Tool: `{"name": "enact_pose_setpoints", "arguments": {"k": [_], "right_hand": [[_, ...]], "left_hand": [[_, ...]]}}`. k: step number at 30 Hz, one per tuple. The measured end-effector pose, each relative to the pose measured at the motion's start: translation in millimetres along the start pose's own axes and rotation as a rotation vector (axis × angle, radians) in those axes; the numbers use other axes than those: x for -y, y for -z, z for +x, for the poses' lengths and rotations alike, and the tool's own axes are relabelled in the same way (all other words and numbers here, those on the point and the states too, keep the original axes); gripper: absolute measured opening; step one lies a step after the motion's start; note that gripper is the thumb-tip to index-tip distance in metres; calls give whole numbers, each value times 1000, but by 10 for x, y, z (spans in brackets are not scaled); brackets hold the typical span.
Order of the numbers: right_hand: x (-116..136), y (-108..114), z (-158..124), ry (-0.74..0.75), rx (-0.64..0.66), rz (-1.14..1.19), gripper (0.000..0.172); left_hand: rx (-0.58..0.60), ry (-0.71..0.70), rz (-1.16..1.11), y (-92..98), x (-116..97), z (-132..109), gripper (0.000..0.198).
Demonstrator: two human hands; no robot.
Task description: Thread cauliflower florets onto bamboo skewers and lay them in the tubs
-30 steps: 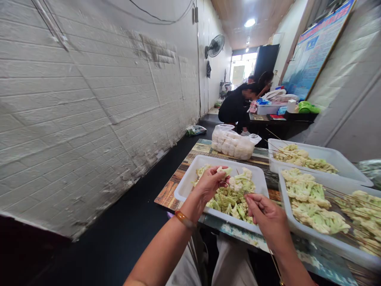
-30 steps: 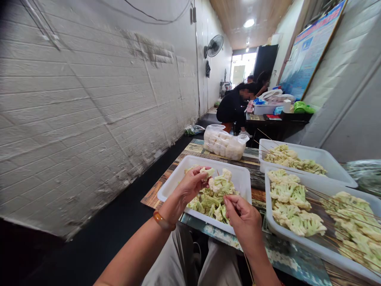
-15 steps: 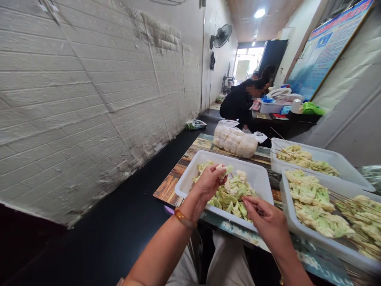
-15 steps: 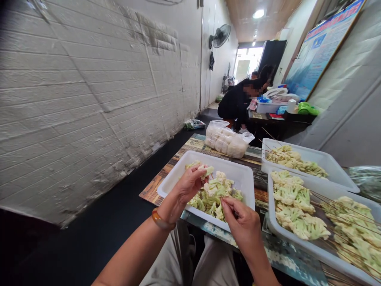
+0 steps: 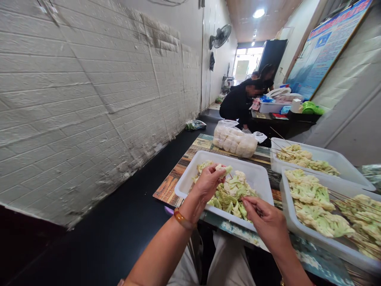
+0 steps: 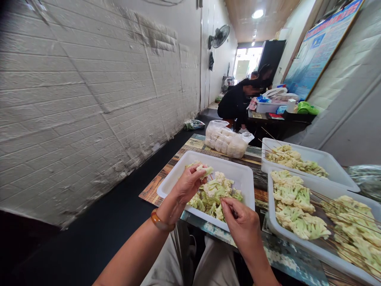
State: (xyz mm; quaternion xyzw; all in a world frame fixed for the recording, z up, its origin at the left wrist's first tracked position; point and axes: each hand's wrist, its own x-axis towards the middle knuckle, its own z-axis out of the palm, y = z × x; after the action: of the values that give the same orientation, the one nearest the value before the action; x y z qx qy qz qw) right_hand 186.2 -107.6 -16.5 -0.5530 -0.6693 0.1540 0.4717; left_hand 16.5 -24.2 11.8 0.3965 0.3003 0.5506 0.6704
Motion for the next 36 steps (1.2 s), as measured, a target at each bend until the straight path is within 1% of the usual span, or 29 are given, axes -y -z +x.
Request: {"name": "enact_pose_setpoints", "arguments": {"k": [10,15,19,24,28,36], "right_hand": [[14,-5,-17,66,-35,-65,25],[14,7,-26,107,-37,-71,25],[23,8,-30,120,-62,-82,27],[23,6,-24,142,-62,-111,29],[26,12,-19,184,-83,-136,29],[73,13,-18,175,-99,-166,31]], "left_hand": [[-7,10,-15,-44,0,-8,25],[31,72,-94,-33,2,-5,25],[36,129,-93,-25,-2,-16,25],[31,147,-66,-10,10,-14,22],[14,152,-104,0,34,4,19],[77,165,-143,11,49,15,17]]}}
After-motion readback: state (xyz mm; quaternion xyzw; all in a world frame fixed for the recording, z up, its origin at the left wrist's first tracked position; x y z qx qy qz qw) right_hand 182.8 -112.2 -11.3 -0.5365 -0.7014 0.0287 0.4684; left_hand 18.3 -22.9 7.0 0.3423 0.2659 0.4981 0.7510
